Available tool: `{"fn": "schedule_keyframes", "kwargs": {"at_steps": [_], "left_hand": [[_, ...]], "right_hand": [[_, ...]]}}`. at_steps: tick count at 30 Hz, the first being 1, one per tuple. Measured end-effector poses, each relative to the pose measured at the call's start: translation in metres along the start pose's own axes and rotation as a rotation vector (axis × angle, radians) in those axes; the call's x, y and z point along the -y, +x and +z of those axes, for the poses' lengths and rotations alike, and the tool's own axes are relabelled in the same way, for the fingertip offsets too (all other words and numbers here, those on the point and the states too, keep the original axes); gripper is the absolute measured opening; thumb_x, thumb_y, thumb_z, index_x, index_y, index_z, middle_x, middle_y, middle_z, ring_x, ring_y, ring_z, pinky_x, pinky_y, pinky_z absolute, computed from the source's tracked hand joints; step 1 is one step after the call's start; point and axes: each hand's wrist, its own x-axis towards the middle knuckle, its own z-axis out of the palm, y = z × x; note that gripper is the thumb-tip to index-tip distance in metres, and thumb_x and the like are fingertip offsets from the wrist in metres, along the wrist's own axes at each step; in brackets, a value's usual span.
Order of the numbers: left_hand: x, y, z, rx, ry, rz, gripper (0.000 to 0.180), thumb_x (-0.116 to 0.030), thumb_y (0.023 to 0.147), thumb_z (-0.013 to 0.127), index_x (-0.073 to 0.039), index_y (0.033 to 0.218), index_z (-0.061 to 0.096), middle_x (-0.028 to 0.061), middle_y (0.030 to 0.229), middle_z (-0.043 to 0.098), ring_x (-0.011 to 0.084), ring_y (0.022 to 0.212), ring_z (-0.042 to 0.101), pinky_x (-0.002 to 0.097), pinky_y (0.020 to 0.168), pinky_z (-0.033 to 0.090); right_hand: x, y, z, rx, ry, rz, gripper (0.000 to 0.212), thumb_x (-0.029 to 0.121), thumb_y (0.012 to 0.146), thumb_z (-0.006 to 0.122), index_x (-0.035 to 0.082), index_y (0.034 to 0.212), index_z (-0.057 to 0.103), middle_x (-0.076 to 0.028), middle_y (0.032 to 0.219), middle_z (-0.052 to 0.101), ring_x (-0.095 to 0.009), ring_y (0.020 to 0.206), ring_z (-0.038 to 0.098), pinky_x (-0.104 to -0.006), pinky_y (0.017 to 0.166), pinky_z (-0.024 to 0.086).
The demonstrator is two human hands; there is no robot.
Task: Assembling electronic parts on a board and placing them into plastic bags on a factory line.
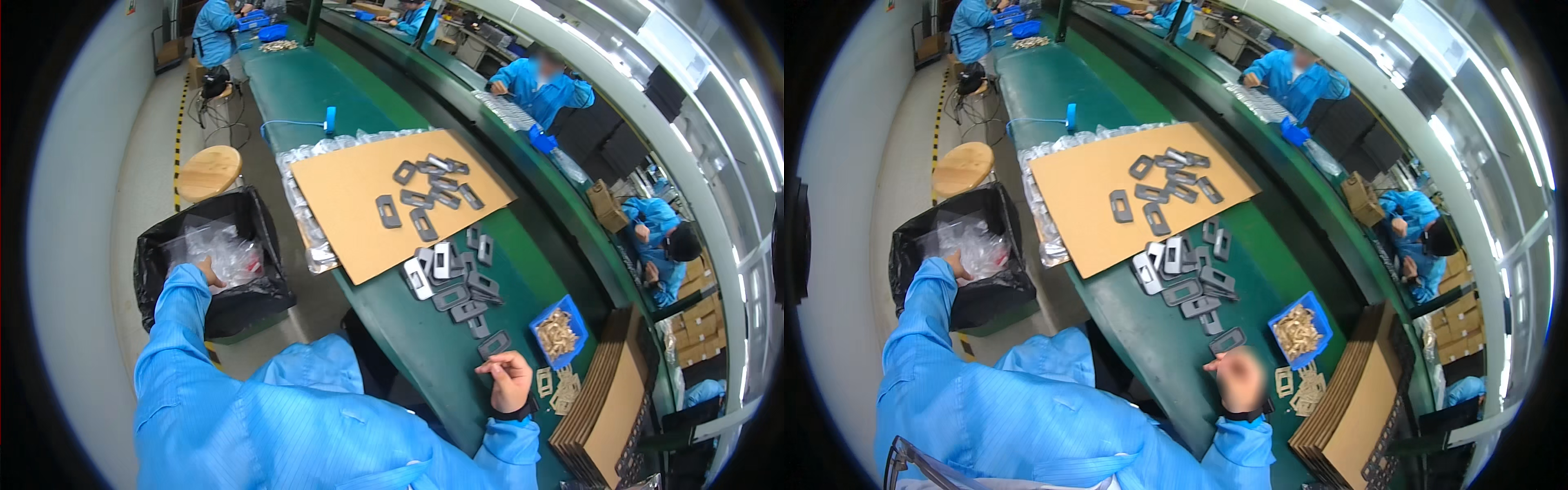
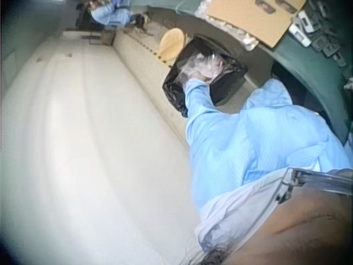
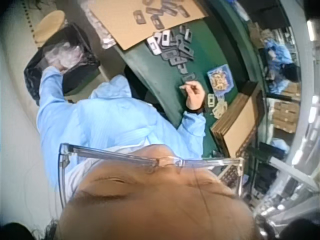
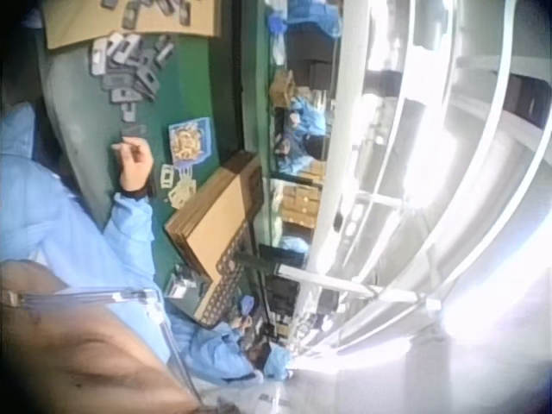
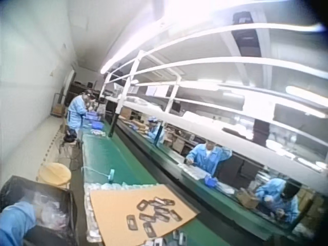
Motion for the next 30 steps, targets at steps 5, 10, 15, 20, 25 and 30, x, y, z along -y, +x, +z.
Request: {"fn": "schedule_keyframes", "kwargs": {"at_steps": [5,10,15,20,25,30], "left_hand": [[-0.058,0.054,0.031,0.047,0.378,-0.112,0.092,-0.045,0.070,0.082,-0.013,0.148,0.045,0.0233,0.130,0.061,0.0379,0.108,0.066,0.0453,0.087,0.054],[-0.094,0.081,0.055,0.093,0.374,-0.163,0.095,-0.046,0.069,0.082,-0.013,0.148,0.043,0.0238,0.131,0.060,0.0386,0.111,0.064,0.0452,0.090,0.052],[-0.129,0.111,0.077,0.120,0.318,-0.171,0.097,-0.048,0.068,0.082,-0.012,0.149,0.042,0.0243,0.131,0.060,0.0392,0.113,0.062,0.0451,0.093,0.051],[-0.123,0.124,0.097,0.147,0.273,-0.164,0.100,-0.050,0.066,0.082,-0.012,0.149,0.041,0.0248,0.132,0.059,0.0399,0.115,0.061,0.0450,0.096,0.050],[-0.111,0.139,0.115,0.222,0.264,-0.086,0.103,-0.051,0.065,0.082,-0.011,0.150,0.040,0.0253,0.132,0.059,0.0405,0.118,0.059,0.0449,0.099,0.048],[-0.093,0.133,0.086,0.277,0.174,0.196,0.106,-0.053,0.064,0.082,-0.011,0.150,0.039,0.0257,0.133,0.058,0.0412,0.120,0.058,0.0447,0.101,0.047]], "right_hand": [[0.004,0.000,0.005,-0.003,0.013,-0.015,0.011,0.003,0.091,0.065,-0.003,0.101,0.062,-0.013,0.086,0.069,-0.022,0.080,0.069,-0.0378,0.080,0.058],[0.002,0.001,0.000,-0.047,0.008,-0.015,0.014,0.005,0.090,0.067,-0.004,0.101,0.062,-0.014,0.086,0.067,-0.022,0.079,0.069,-0.0393,0.078,0.058],[0.004,-0.001,0.010,-0.148,-0.127,-0.041,0.014,0.006,0.090,0.067,-0.002,0.097,0.059,-0.012,0.083,0.063,-0.022,0.073,0.065,-0.0371,0.073,0.056],[0.004,-0.001,0.018,-0.086,-0.347,-0.006,0.010,0.002,0.089,0.067,-0.002,0.094,0.059,-0.011,0.083,0.062,-0.021,0.074,0.066,-0.0341,0.072,0.056],[0.000,-0.002,0.020,-0.112,-0.398,-0.088,0.010,0.005,0.091,0.064,0.000,0.094,0.055,-0.012,0.080,0.059,-0.019,0.069,0.060,-0.0300,0.065,0.052],[-0.001,-0.001,0.016,-0.126,-0.396,-0.087,0.008,0.003,0.092,0.062,0.000,0.096,0.055,-0.010,0.079,0.056,-0.018,0.069,0.058,-0.0299,0.065,0.052]]}}
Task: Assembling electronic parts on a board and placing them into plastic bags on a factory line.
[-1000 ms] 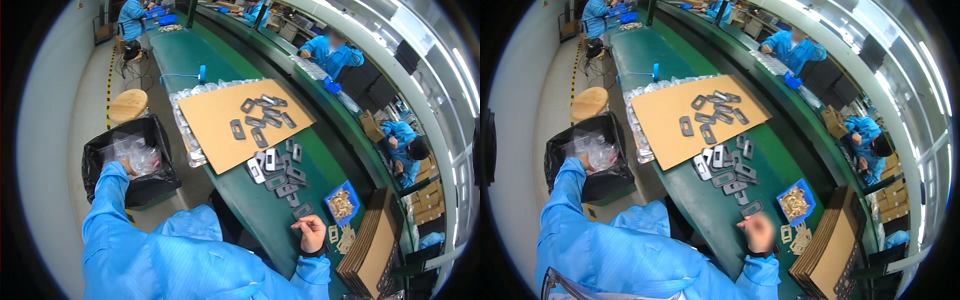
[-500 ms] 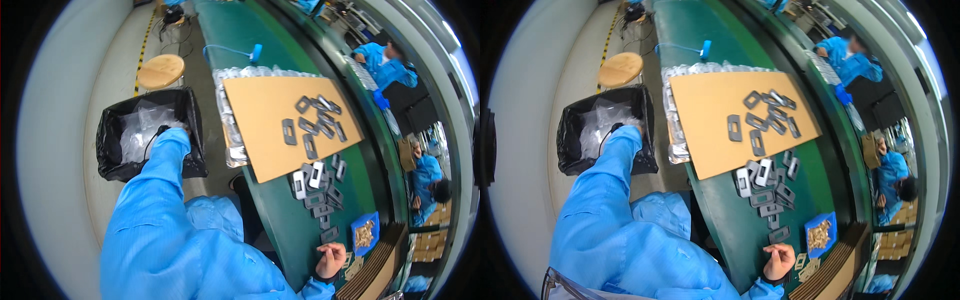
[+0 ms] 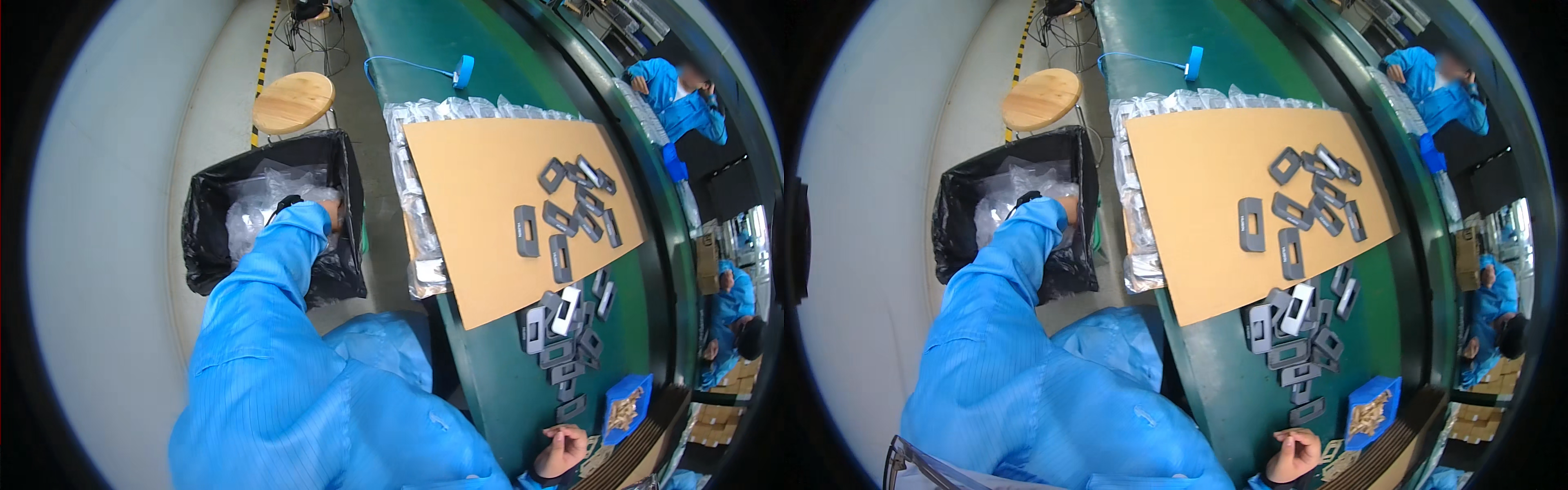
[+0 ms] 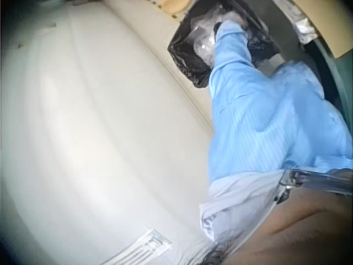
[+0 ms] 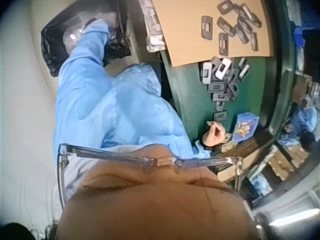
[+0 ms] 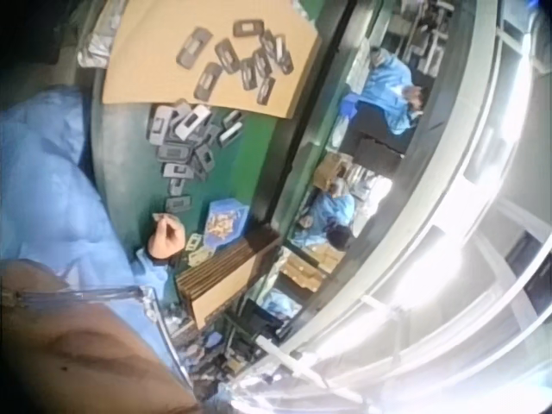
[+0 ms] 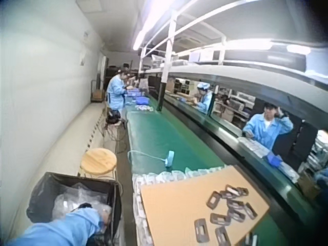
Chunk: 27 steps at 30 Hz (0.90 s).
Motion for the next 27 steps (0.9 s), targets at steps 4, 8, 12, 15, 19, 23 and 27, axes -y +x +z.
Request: {"fn": "schedule_keyframes", "kwargs": {"at_steps": [4,8,12,15,19,23,27], "left_hand": [[-0.018,-0.098,-0.088,-0.184,-0.160,0.162,0.090,-0.051,0.074,0.075,-0.010,0.148,0.044,0.0248,0.130,0.060,0.0408,0.118,0.059,0.0423,0.103,0.045],[0.017,-0.115,-0.108,-0.168,-0.274,0.252,0.052,-0.038,0.088,0.067,-0.008,0.130,0.064,0.0218,0.122,0.066,0.0355,0.114,0.064,0.0380,0.100,0.047],[0.013,-0.157,-0.135,-0.387,-0.612,0.279,0.026,-0.004,0.092,0.058,0.001,0.114,0.070,0.0147,0.105,0.073,0.0220,0.098,0.070,0.0314,0.090,0.053],[0.052,-0.157,-0.126,-0.747,-0.771,0.202,0.028,0.009,0.084,0.050,0.003,0.101,0.071,0.0126,0.097,0.073,0.0183,0.090,0.070,0.0292,0.084,0.054],[0.074,-0.164,-0.122,-0.848,-0.513,0.104,0.029,0.008,0.082,0.053,-0.001,0.103,0.072,0.0141,0.099,0.074,0.0213,0.094,0.070,0.0303,0.086,0.053],[0.087,-0.161,-0.097,-0.701,-0.305,0.297,0.031,0.001,0.082,0.059,-0.006,0.109,0.073,0.0142,0.101,0.074,0.0244,0.100,0.069,0.0327,0.090,0.052],[0.079,-0.157,-0.082,-0.034,-0.007,0.055,0.032,-0.013,0.081,0.067,-0.014,0.113,0.074,0.0188,0.106,0.072,0.0320,0.103,0.068,0.0370,0.094,0.050]], "right_hand": [[0.003,0.001,-0.002,0.016,-0.007,0.053,0.008,0.004,0.092,0.062,0.000,0.094,0.055,-0.010,0.079,0.056,-0.018,0.071,0.057,-0.0291,0.068,0.049],[0.004,0.000,-0.003,0.016,0.004,0.045,0.009,0.003,0.091,0.064,-0.001,0.093,0.057,-0.011,0.081,0.058,-0.019,0.070,0.059,-0.0303,0.068,0.052],[0.005,-0.004,-0.005,0.003,0.022,0.068,0.009,0.004,0.091,0.064,0.000,0.094,0.057,-0.011,0.082,0.057,-0.019,0.072,0.059,-0.0302,0.069,0.052],[0.002,-0.005,-0.008,0.017,0.027,0.061,0.007,0.003,0.091,0.063,0.000,0.094,0.057,-0.010,0.084,0.056,-0.019,0.072,0.059,-0.0300,0.069,0.052],[0.004,-0.005,-0.007,-0.020,0.032,0.050,0.006,0.002,0.089,0.062,0.000,0.092,0.057,-0.010,0.082,0.056,-0.018,0.072,0.059,-0.0289,0.068,0.050],[0.009,-0.003,-0.008,0.010,0.039,0.049,0.007,0.006,0.092,0.062,0.001,0.094,0.057,-0.009,0.082,0.055,-0.017,0.071,0.056,-0.0281,0.068,0.048],[0.007,-0.003,-0.009,-0.025,0.053,0.053,0.005,0.002,0.089,0.061,0.001,0.092,0.057,-0.009,0.078,0.058,-0.017,0.069,0.058,-0.0269,0.066,0.047]]}}
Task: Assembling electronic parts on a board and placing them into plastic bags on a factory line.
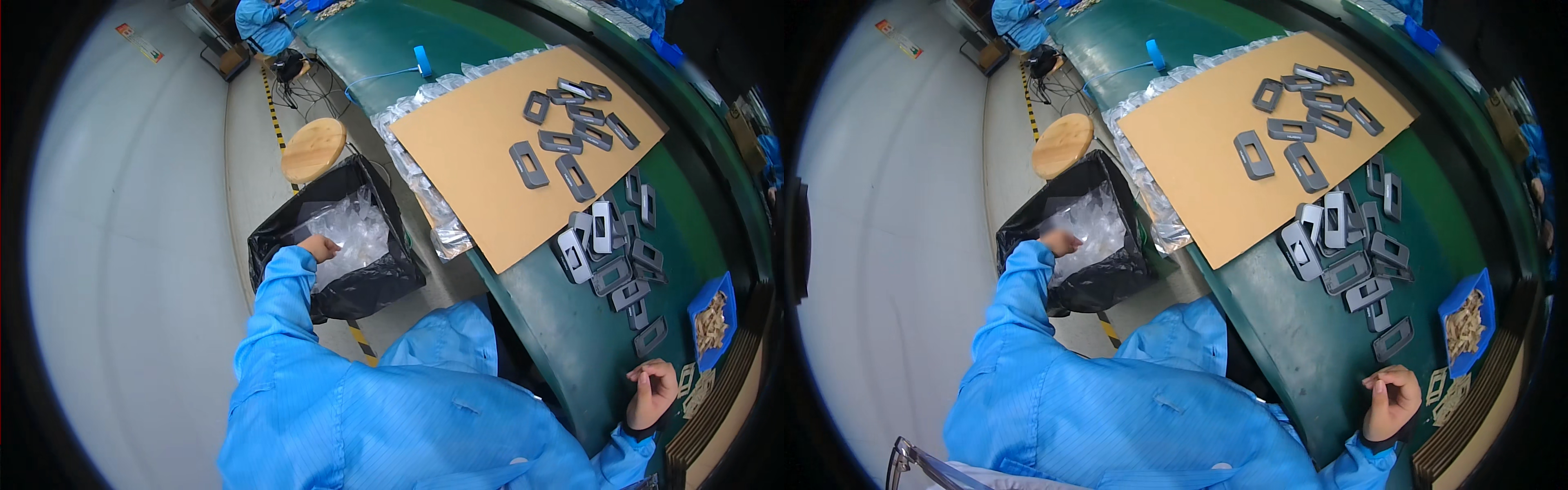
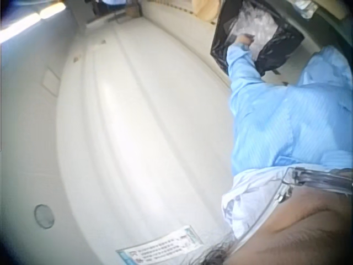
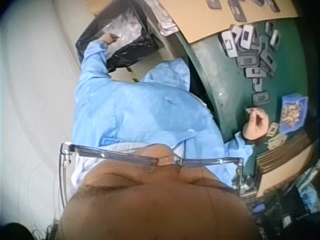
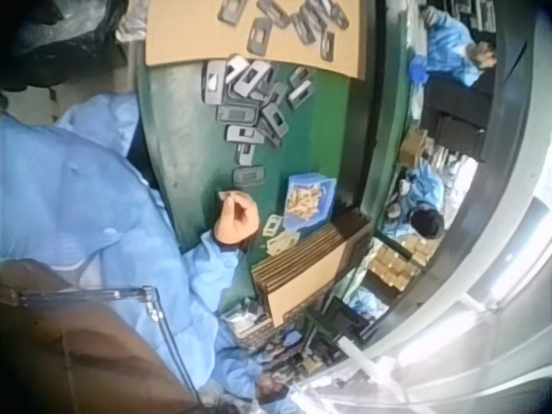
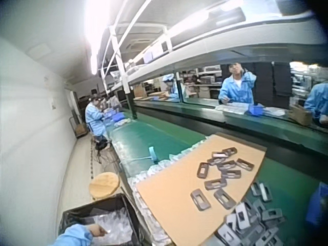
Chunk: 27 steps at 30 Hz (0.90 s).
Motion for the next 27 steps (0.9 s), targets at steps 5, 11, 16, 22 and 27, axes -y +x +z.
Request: {"fn": "schedule_keyframes", "kwargs": {"at_steps": [5,11,16,22,27], "left_hand": [[-0.027,-0.004,-0.032,-0.575,-0.080,-0.173,0.036,-0.012,0.081,0.065,-0.015,0.116,0.072,0.0194,0.118,0.068,0.0321,0.112,0.064,0.0363,0.097,0.049],[-0.069,-0.004,-0.020,-0.139,0.307,-0.071,0.117,-0.050,0.065,0.087,-0.033,0.157,0.017,0.0170,0.165,0.001,0.0543,0.139,0.031,0.0545,0.113,0.033],[-0.056,0.033,0.026,0.136,0.424,-0.400,0.130,-0.063,0.052,0.090,-0.026,0.157,0.023,0.0176,0.163,0.015,0.0423,0.143,0.032,0.0547,0.113,0.032],[0.016,0.074,0.099,0.393,0.381,-0.344,0.124,-0.062,0.052,0.090,-0.023,0.154,0.030,0.0182,0.159,0.023,0.0410,0.141,0.036,0.0521,0.113,0.033],[0.044,0.101,0.151,0.479,0.344,-0.308,0.120,-0.061,0.053,0.090,-0.021,0.152,0.035,0.0188,0.156,0.030,0.0398,0.139,0.039,0.0500,0.112,0.035]], "right_hand": [[0.001,-0.001,0.001,0.001,-0.005,-0.003,0.005,0.002,0.089,0.060,0.001,0.092,0.057,-0.009,0.077,0.058,-0.017,0.070,0.058,-0.0267,0.066,0.046],[-0.004,-0.005,-0.003,-0.002,-0.016,-0.002,0.006,0.004,0.090,0.060,0.000,0.092,0.056,-0.010,0.079,0.056,-0.017,0.070,0.056,-0.0268,0.066,0.046],[-0.007,-0.007,-0.003,-0.048,-0.097,-0.028,0.004,0.003,0.092,0.057,0.000,0.094,0.056,-0.011,0.079,0.054,-0.018,0.071,0.053,-0.0275,0.066,0.044],[-0.011,-0.014,-0.014,-0.147,-0.210,-0.167,0.008,0.003,0.094,0.053,0.001,0.102,0.057,-0.009,0.081,0.051,-0.018,0.076,0.049,-0.0295,0.070,0.039],[-0.023,-0.021,-0.035,-0.229,-0.175,-0.146,0.015,0.004,0.095,0.051,0.000,0.108,0.058,-0.010,0.087,0.051,-0.018,0.079,0.049,-0.0304,0.075,0.039]]}}
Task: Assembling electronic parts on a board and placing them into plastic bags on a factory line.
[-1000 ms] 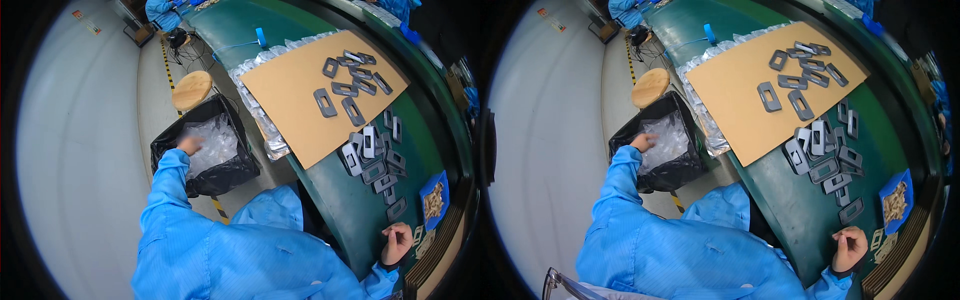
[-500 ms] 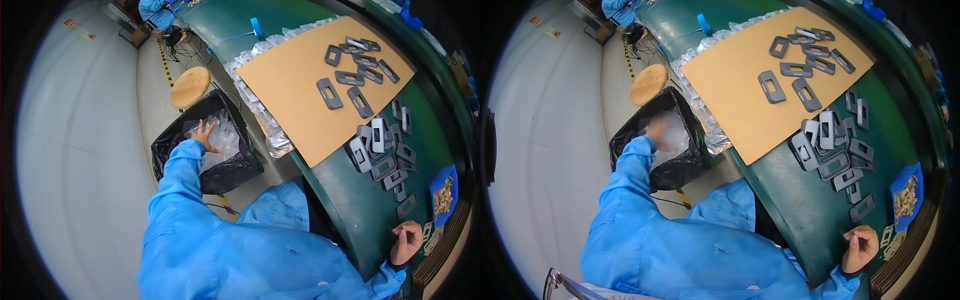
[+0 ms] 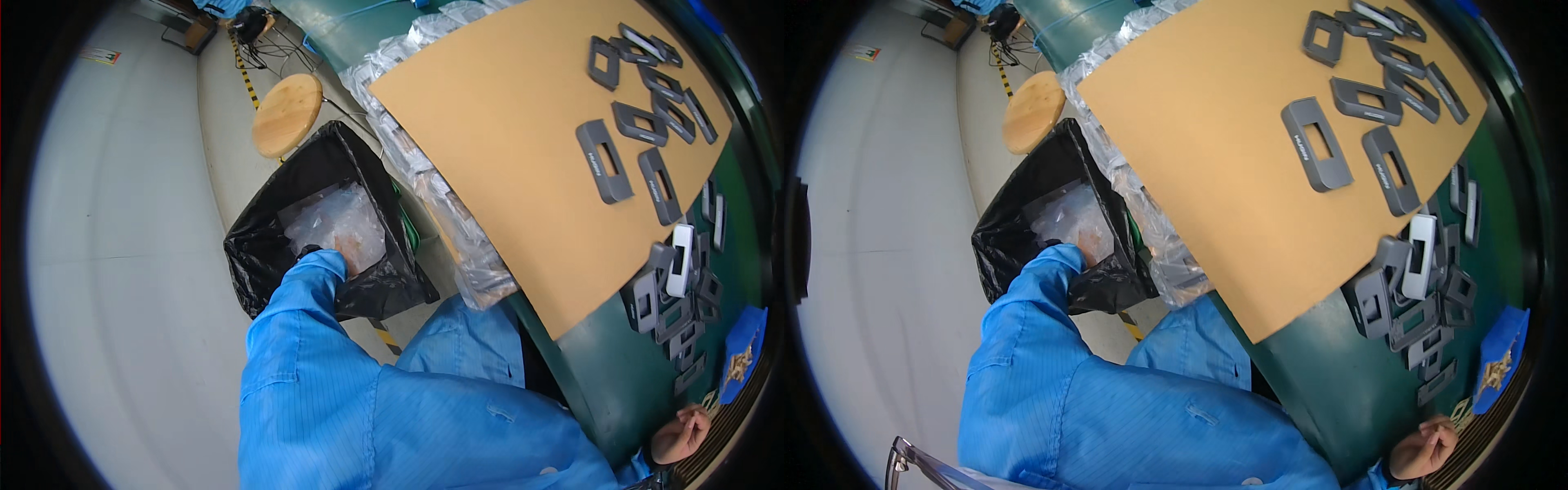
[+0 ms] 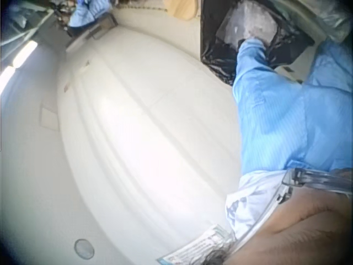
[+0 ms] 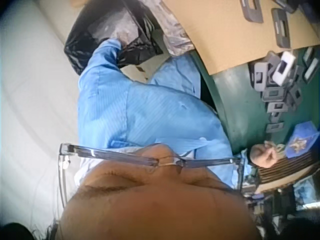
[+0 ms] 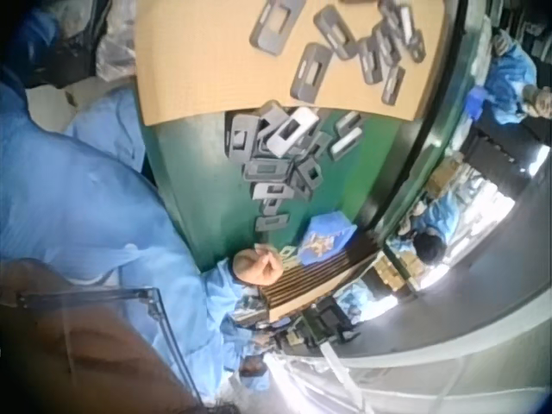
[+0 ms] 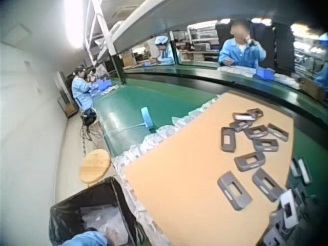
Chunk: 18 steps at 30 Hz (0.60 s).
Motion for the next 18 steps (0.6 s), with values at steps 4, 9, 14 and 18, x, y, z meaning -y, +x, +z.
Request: {"fn": "schedule_keyframes", "kwargs": {"at_steps": [4,9,14,18], "left_hand": [[0.010,0.022,0.017,0.064,-0.037,0.074,0.117,-0.060,0.053,0.090,-0.019,0.150,0.039,0.0192,0.153,0.035,0.0390,0.137,0.042,0.0483,0.112,0.036],[0.032,0.033,0.005,0.127,-0.133,0.207,0.113,-0.060,0.054,0.091,-0.017,0.148,0.044,0.0198,0.150,0.042,0.0378,0.135,0.045,0.0462,0.111,0.037],[0.076,0.009,-0.028,0.178,-0.352,0.459,0.109,-0.059,0.054,0.091,-0.015,0.145,0.049,0.0204,0.147,0.048,0.0367,0.133,0.048,0.0440,0.111,0.038],[0.088,-0.050,-0.029,-0.316,-0.521,0.181,0.084,-0.050,0.059,0.092,-0.006,0.126,0.066,0.0182,0.120,0.069,0.0322,0.118,0.061,0.0360,0.105,0.043]], "right_hand": [[0.000,0.002,-0.009,-0.035,0.013,0.088,0.014,0.004,0.096,0.051,-0.003,0.107,0.057,-0.010,0.088,0.051,-0.018,0.083,0.049,-0.0289,0.078,0.040],[0.000,-0.002,-0.005,0.002,-0.151,0.072,0.015,0.003,0.096,0.050,-0.003,0.107,0.057,-0.010,0.088,0.052,-0.018,0.084,0.050,-0.0294,0.078,0.040],[0.001,0.000,-0.001,0.067,-0.079,0.021,0.016,0.003,0.096,0.050,-0.003,0.108,0.057,-0.010,0.088,0.052,-0.019,0.084,0.050,-0.0293,0.077,0.040],[-0.009,0.000,-0.009,0.037,0.024,-0.005,0.016,0.004,0.097,0.049,-0.003,0.109,0.057,-0.010,0.088,0.053,-0.018,0.083,0.050,-0.0297,0.078,0.041]]}}
